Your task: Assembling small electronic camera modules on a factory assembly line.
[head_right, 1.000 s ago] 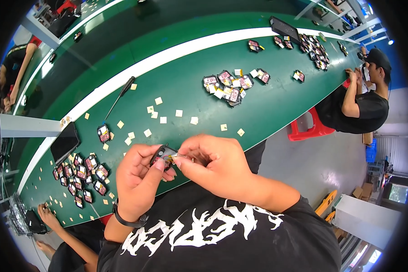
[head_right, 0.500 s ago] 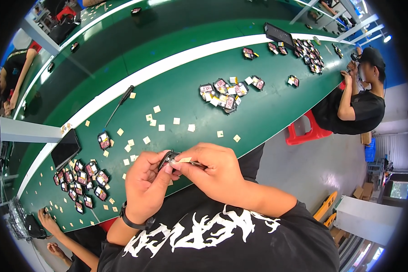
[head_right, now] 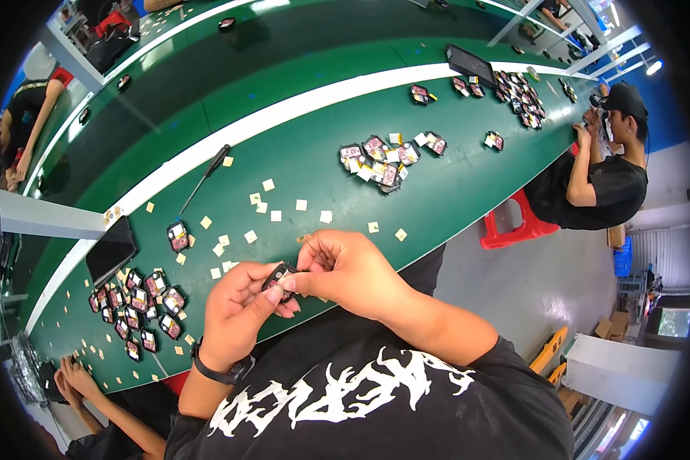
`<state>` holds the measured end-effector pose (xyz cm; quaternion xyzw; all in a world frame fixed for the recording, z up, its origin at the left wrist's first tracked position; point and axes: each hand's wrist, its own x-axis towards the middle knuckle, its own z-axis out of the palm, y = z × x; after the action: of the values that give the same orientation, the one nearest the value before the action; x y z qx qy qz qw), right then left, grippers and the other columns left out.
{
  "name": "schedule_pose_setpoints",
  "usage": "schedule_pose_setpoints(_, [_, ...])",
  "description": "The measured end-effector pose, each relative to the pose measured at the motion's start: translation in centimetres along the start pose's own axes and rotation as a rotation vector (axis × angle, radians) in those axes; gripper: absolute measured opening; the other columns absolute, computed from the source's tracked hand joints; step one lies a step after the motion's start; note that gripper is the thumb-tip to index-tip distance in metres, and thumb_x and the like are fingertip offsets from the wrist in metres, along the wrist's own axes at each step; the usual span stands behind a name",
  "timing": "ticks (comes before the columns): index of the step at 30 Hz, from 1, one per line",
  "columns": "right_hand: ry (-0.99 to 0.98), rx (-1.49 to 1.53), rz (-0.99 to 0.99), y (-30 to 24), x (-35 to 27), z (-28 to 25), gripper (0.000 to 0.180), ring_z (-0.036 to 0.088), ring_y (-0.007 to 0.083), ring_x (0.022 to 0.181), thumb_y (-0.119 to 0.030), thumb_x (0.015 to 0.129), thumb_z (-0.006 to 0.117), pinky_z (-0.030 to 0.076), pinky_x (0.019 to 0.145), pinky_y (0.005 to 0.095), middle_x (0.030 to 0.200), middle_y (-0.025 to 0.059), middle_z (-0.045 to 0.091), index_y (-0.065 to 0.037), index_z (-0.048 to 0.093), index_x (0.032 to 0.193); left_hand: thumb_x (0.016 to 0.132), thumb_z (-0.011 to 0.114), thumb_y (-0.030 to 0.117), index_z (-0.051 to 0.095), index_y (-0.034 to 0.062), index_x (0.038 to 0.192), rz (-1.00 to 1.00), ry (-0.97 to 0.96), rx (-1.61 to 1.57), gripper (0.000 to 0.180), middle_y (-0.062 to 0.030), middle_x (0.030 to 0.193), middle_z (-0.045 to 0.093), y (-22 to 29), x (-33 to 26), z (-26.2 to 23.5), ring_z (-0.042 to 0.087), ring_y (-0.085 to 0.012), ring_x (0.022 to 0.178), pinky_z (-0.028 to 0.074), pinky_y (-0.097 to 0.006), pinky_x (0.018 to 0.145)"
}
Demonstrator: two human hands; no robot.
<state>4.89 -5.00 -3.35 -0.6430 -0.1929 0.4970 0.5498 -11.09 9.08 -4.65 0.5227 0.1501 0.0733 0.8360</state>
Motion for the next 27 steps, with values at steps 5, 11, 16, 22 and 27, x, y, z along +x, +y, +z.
schedule_pose_setpoints(5, [0.015, 0.204, -0.029, -1.1, 0.1, 0.2, 0.019, 0.055, 0.0040, 0.071, -0.018, 0.098, 0.073, 0.044, 0.061, 0.0223, 0.081, -0.0011, 0.064, -0.001, 0.067, 0.094, 0.103, 0.059, 0.005, 0.056, -0.0060, 0.128, -0.155, 0.130, -0.326, 0.028, -0.0154, 0.112, 0.071, -0.5, -0.3, -0.7, 0.069, -0.0133, 0.086, 0.058, -0.026, 0.075])
schedule_pose_setpoints(11, [0.604, -0.872, -0.384, -1.7, 1.9, -4.7, 0.018, 0.059, 0.0191, 0.067, -0.011, 0.087, 0.078, 0.049, 0.064, 0.0302, 0.090, 0.0090, 0.066, -0.002, 0.068, 0.099, 0.099, 0.061, -0.002, 0.056, -0.0063, 0.128, 0.074, 0.472, 0.049, 0.029, -0.0144, 0.107, 0.070, -0.8, -3.1, -3.4, 0.068, -0.0134, 0.081, 0.056, -0.025, 0.070])
schedule_pose_setpoints(16, [0.508, -1.212, -0.585, -3.0, 4.8, -6.2, 0.038, 0.069, 0.0337, 0.097, -0.014, 0.085, 0.077, 0.056, 0.081, 0.0425, 0.120, 0.0104, 0.066, -0.006, 0.064, 0.120, 0.100, 0.062, 0.002, 0.058, -0.0048, 0.129, 0.148, 0.750, 0.381, 0.030, -0.0096, 0.100, 0.068, 0.0, -7.2, -8.4, 0.064, -0.0106, 0.078, 0.053, -0.022, 0.068])
schedule_pose_setpoints(22, [0.286, -1.337, -0.468, -3.3, 7.3, -8.2, 0.043, 0.068, 0.0340, 0.103, -0.009, 0.083, 0.071, 0.057, 0.086, 0.0433, 0.125, 0.0111, 0.065, -0.010, 0.065, 0.126, 0.102, 0.062, 0.008, 0.063, -0.0048, 0.124, 0.163, 1.109, 0.635, 0.026, -0.0052, 0.101, 0.064, 1.1, -12.3, -15.4, 0.062, -0.0069, 0.069, 0.048, -0.020, 0.057])
schedule_pose_setpoints(27, [0.214, -1.279, -0.510, -4.3, 7.2, -8.0, 0.044, 0.069, 0.0337, 0.102, -0.013, 0.083, 0.076, 0.056, 0.087, 0.0436, 0.125, 0.0111, 0.065, -0.010, 0.065, 0.125, 0.101, 0.063, 0.009, 0.065, -0.0045, 0.123, 0.135, 1.176, 0.660, 0.026, -0.0011, 0.084, 0.064, 2.1, -12.2, -16.9, 0.059, -0.0059, 0.064, 0.045, -0.020, 0.055])
